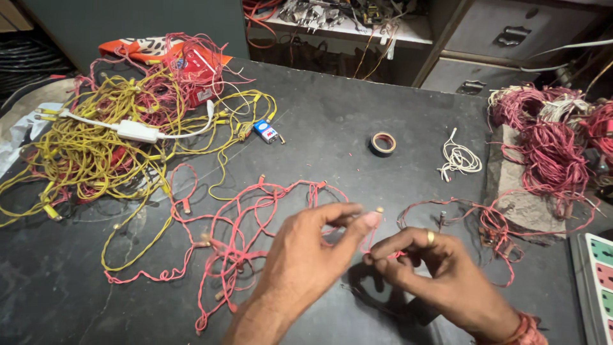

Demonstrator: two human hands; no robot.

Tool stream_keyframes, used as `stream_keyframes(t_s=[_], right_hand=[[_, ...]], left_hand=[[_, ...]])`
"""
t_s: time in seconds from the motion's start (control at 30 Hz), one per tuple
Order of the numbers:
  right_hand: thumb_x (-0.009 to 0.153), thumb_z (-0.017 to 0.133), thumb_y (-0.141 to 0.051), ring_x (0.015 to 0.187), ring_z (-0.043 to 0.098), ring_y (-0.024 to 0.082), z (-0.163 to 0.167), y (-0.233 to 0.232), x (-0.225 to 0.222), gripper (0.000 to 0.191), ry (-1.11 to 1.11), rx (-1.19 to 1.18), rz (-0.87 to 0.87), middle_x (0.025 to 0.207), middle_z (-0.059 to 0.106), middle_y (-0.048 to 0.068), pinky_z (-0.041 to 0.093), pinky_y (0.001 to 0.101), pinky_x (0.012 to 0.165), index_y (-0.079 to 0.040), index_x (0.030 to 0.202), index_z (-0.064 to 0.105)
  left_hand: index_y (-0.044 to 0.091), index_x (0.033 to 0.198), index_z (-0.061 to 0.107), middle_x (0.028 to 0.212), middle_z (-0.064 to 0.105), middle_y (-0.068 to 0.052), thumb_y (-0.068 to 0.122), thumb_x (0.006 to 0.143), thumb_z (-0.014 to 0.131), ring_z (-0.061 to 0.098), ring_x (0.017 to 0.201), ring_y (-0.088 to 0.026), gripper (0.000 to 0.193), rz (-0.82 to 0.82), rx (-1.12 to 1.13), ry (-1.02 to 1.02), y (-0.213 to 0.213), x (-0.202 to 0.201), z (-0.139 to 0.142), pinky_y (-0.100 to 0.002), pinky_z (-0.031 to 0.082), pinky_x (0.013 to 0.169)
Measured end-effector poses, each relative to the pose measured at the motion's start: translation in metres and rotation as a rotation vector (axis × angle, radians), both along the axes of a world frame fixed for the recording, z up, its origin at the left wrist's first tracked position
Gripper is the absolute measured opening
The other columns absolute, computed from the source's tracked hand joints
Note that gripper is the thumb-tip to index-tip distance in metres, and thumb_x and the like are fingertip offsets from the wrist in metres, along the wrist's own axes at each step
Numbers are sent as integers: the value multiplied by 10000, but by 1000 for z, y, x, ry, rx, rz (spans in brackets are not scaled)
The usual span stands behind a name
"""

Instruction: The person untangles a red LED light string, uses wire cutters to strip the ends of the power cord, and plugs the string into a power strip. The LEDs light up purple after connection.

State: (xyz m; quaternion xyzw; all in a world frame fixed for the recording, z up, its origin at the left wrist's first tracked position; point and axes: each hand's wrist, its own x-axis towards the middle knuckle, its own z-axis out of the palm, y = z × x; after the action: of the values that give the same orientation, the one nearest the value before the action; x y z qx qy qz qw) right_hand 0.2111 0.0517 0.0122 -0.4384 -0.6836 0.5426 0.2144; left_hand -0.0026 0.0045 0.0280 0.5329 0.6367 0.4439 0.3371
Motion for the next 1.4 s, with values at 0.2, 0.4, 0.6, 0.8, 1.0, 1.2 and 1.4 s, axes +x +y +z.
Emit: stream_keyframes(t_s=[0.2, 0.4, 0.6, 0.8, 1.0, 1.2, 1.4], right_hand=[[811, 764, -133, 744, 621, 64, 4, -5, -6, 177, -5, -17, -73, 805, 714, -26, 510, 260, 665, -64, 974, 755], [866, 759, -167, 644, 539, 67, -1, -8, -15, 143, 42, -68, -185, 686, 633, -30, 438, 273, 592, -39, 889, 819], [897, 748, -183, 681, 541, 29, -8, -6, -10, 146, 67, 70, -115, 747, 650, -45, 447, 244, 613, -39, 903, 767], [864, 764, -158, 611, 427, 36, -16, -9, -12, 186, 126, -49, -247, 681, 492, -63, 342, 241, 540, -61, 1022, 782], [882, 757, -157, 628, 433, 35, -14, -9, -12, 160, 150, -55, -235, 689, 533, -70, 341, 239, 560, -26, 968, 790], [876, 770, -150, 619, 403, 45, -9, -8, -11, 143, 126, -67, -238, 662, 484, -69, 324, 252, 562, -19, 927, 798], [869, 777, -163, 615, 370, 54, -3, -8, -11, 149, 105, -49, -245, 651, 445, -68, 302, 260, 568, -17, 885, 803]], left_hand=[[36, 1007, 827, 830, 789, -45, 380, 914, 706, 666, 785, -103, 376, -99, -65, -463, 7, 4, -5, -271, 528, 729], [31, 1042, 822, 894, 799, 11, 374, 895, 707, 689, 910, -41, 391, -129, -199, -672, 5, 4, -6, -227, 520, 843], [47, 1060, 846, 839, 737, 3, 355, 911, 707, 564, 801, -71, 370, -93, -288, -684, 4, 6, -1, -271, 459, 745], [17, 926, 808, 842, 748, 30, 340, 940, 682, 645, 868, -30, 347, -154, -172, -721, 2, 12, -2, -209, 504, 831], [30, 901, 801, 801, 710, 25, 344, 945, 683, 602, 805, -62, 338, -151, -187, -746, 0, 13, -5, -260, 479, 742], [53, 911, 803, 813, 717, 50, 372, 952, 662, 592, 819, -30, 350, -157, -215, -752, 2, 13, -9, -228, 454, 745], [40, 941, 785, 816, 712, 41, 435, 988, 609, 620, 792, -37, 435, -179, -183, -801, 4, 16, -13, -223, 458, 693]])
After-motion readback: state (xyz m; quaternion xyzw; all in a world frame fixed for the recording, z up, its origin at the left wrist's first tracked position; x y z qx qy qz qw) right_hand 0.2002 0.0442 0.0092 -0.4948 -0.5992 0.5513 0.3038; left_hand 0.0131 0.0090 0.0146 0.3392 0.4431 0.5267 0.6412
